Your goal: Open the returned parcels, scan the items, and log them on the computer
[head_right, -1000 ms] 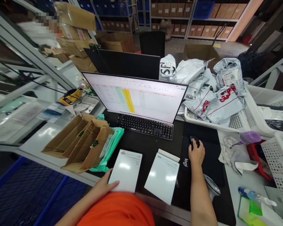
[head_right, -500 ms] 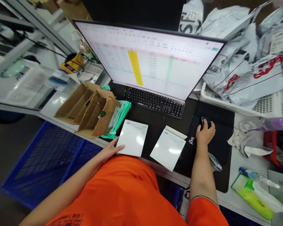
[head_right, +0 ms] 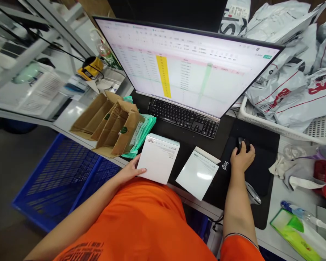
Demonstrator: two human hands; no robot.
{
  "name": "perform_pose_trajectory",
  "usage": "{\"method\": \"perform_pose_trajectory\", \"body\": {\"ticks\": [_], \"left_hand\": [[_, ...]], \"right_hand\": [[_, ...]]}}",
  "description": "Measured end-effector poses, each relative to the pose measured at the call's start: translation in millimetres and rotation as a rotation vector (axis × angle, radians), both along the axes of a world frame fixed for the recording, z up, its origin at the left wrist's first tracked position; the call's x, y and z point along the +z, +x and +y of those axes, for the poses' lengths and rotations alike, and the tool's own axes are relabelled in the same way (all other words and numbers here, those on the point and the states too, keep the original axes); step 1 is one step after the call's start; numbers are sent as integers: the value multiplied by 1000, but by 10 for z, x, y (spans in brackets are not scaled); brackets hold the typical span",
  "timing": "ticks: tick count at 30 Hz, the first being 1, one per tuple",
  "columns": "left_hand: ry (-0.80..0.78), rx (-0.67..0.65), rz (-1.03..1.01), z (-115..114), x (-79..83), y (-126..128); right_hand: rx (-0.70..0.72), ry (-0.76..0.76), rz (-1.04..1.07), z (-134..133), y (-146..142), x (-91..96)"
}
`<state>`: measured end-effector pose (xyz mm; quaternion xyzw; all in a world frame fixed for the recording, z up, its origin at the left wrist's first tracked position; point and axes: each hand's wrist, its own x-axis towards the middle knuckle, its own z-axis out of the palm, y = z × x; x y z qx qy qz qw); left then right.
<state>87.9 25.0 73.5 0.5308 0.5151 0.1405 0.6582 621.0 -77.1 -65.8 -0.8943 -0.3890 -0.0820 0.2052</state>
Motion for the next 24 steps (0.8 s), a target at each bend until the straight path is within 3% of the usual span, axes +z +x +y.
{"method": "perform_pose_trajectory", "body": {"ticks": [10,15,18,21,22,24], "left_hand": [[-25,-29,-32,-11,-110,-6],[54,-38,157,-13,-138,-12],[169,-48,287,20,-100,-7],[254,-76,351,56,-49,14],[281,-87,366,65,-36,23],[350,-117,383,78,-23,41]], "right_hand": [[11,-6,-38,8,48,-69],[-5,-7,-13,-3,6,-28],[-57,28,-49,33,-75,116],[-112,101,-85,227,-232,393],[-68,88,-56,332,-304,503],[160,-54,70,577,-467,713]]}}
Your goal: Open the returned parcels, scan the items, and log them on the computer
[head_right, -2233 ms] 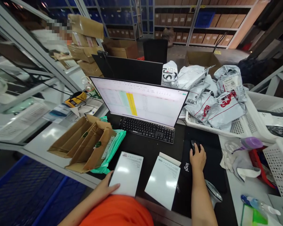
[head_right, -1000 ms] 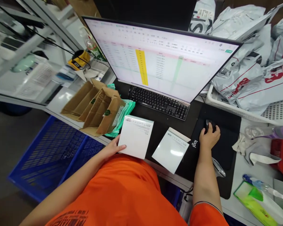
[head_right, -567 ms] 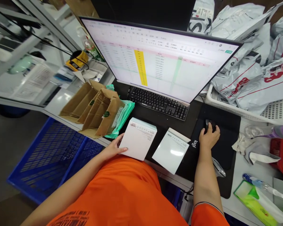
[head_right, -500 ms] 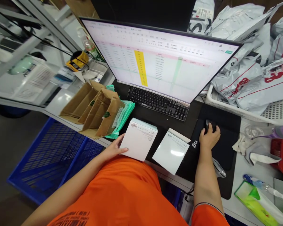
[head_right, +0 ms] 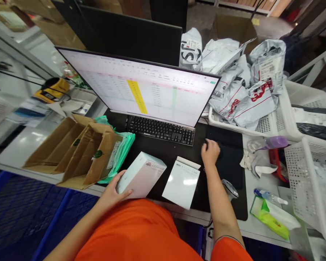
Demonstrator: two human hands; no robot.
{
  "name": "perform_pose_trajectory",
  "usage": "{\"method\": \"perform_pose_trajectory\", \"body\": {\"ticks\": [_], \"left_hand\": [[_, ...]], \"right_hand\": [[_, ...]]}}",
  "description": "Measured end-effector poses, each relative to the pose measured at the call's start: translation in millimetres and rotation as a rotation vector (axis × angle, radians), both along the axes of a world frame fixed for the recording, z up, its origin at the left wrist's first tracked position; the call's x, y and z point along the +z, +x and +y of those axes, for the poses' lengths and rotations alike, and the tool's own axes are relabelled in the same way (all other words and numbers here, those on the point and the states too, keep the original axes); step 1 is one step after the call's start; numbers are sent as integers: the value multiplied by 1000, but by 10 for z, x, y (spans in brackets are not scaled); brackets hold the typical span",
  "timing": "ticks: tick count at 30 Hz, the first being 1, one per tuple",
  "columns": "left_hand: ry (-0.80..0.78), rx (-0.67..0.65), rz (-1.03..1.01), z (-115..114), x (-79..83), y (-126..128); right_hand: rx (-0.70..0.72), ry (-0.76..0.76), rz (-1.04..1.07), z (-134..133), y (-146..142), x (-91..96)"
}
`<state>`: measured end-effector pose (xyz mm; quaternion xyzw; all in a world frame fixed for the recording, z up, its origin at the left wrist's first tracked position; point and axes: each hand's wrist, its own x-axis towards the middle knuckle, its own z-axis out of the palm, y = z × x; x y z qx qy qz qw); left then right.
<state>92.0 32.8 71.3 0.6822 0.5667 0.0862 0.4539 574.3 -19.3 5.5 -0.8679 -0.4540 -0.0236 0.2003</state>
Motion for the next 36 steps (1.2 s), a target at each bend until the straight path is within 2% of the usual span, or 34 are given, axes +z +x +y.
{"method": "perform_pose_trajectory", "body": {"ticks": [2,3,5,11,16,20,25,29,36], "left_hand": [[59,-63,3,6,1,10],[75,-97,-2,6,-2,9],[83,-147,-20,-4,-10,-6],[31,-175,-35,-86,2,-68],[10,-165,-23,-89,35,-53],[17,-176,-28,-69,12,-49],[26,-182,-26,-96,-37,-79],[53,-210,-32,-116,-89,-134],[118,-240,-39,-80,-135,-146]], "right_hand": [[256,-201,111,246,-166,146],[335,-276,137,352,-240,185],[384,-350,134,512,-356,201],[403,-450,86,679,-488,142],[429,-463,84,821,-627,285],[461,-465,82,1077,-845,380],[365,-512,71,1320,-991,408],[277,-554,83,1246,-971,388],[237,-587,111,997,-989,296]]}}
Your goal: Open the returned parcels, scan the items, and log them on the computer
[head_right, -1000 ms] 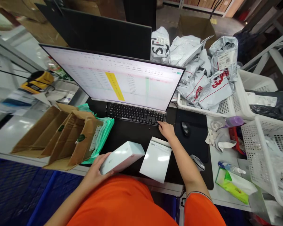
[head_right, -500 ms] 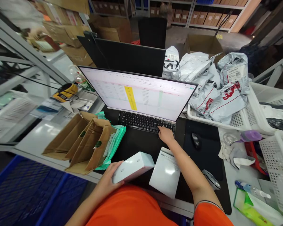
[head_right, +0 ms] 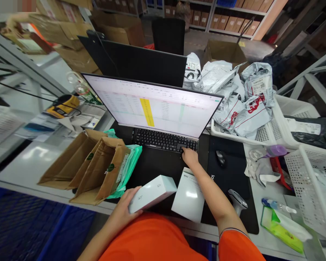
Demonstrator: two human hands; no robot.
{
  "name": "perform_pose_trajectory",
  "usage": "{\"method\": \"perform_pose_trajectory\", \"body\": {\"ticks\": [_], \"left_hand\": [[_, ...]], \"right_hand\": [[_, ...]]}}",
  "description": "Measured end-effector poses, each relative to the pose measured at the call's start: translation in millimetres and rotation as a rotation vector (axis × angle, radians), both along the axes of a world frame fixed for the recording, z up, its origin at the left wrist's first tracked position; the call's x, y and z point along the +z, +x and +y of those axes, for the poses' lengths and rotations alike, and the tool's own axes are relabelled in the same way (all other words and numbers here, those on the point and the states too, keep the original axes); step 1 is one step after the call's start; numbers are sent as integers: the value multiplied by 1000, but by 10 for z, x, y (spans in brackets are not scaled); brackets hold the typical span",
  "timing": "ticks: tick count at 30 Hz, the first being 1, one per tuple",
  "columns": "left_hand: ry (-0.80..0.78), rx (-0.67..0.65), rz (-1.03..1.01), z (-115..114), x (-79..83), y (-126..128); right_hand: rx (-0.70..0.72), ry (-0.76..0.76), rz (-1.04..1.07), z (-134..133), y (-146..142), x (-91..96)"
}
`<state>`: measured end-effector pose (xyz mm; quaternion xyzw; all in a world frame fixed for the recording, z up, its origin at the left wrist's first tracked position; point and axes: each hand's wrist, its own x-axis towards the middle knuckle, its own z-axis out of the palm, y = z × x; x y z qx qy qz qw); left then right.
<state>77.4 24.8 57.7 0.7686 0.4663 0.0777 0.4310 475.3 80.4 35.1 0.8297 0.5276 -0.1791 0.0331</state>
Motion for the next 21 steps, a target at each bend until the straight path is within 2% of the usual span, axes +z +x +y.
{"method": "perform_pose_trajectory", "body": {"ticks": [7,12,16,21], "left_hand": [[3,-32,-2,24,-19,-22],[10,-24,-12,72,-78,-19],[16,-20,-19,83,-104,-9],[35,-16,-21,73,-106,5]], "right_hand": [[-34,-28,12,-225,49,24],[-20,-33,20,-235,26,40],[4,-65,28,-87,-27,92],[17,-31,41,323,-121,157]]}}
